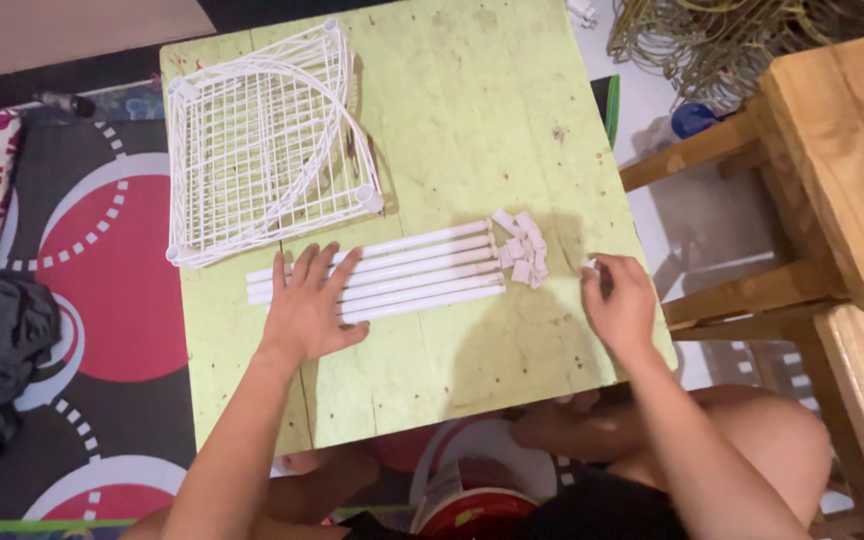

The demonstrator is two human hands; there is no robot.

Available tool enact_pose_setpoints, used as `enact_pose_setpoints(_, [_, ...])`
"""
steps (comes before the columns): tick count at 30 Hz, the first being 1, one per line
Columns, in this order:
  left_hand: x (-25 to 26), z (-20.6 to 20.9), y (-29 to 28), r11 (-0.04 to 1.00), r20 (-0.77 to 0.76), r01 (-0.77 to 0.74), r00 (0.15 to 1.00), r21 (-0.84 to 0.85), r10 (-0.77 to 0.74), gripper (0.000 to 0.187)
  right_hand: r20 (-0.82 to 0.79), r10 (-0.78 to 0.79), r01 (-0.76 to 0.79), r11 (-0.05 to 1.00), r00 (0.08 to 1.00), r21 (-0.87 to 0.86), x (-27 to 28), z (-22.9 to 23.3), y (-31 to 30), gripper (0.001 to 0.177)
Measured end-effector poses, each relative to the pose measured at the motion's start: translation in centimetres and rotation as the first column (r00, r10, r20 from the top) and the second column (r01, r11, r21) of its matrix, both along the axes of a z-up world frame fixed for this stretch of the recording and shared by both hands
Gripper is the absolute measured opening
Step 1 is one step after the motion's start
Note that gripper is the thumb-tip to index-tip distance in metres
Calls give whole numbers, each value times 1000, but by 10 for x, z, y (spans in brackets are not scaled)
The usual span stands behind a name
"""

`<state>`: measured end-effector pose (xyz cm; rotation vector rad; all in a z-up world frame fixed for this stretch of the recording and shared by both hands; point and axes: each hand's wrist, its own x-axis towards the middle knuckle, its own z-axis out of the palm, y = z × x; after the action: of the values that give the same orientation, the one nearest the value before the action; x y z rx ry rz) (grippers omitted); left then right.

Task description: The person assembles a white wire rack by inserting white plastic poles into the frame and securing them with small plastic connectors. They repeatedly attach and detach poles to adjust the structure on a light green table.

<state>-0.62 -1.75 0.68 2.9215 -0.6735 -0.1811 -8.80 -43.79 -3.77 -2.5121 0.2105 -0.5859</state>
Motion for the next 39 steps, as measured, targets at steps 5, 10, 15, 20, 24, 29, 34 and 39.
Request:
enact_pose_setpoints(5, [8,7,-3,999,-62,-9,998,40,12,115,12,52,-52,997,999,56,23,1,16,19])
enact_pose_setpoints(10, [12,13,-5,998,-93,0,996,64,6,120,-28,70,-68,994,997,84,34,2,20,20])
enact_pose_setpoints(15, [10,16,-5,997,-92,-8,996,76,15,121,-47,30,-21,981,998,191,25,-3,16,38])
enact_pose_setpoints(20, [-21,7,-5,996,8,-67,998,-64,67,117,54,3,-11,990,999,138,-10,-5,24,45])
enact_pose_setpoints(24, [-69,-17,-16,972,126,-168,974,-163,190,97,109,40,-36,999,993,-37,-31,-9,33,49])
enact_pose_setpoints(29, [-125,-50,-31,934,155,-270,938,-233,310,72,57,78,-69,987,995,-147,-52,-14,51,47])
enact_pose_setpoints(34, [-153,-69,-31,935,250,-214,924,-283,288,61,24,122,-108,941,992,-321,-70,-21,60,48])
enact_pose_setpoints(39, [-151,-70,-17,948,175,-219,949,-232,263,65,-36,146,-149,933,989,-328,-76,-27,60,49])
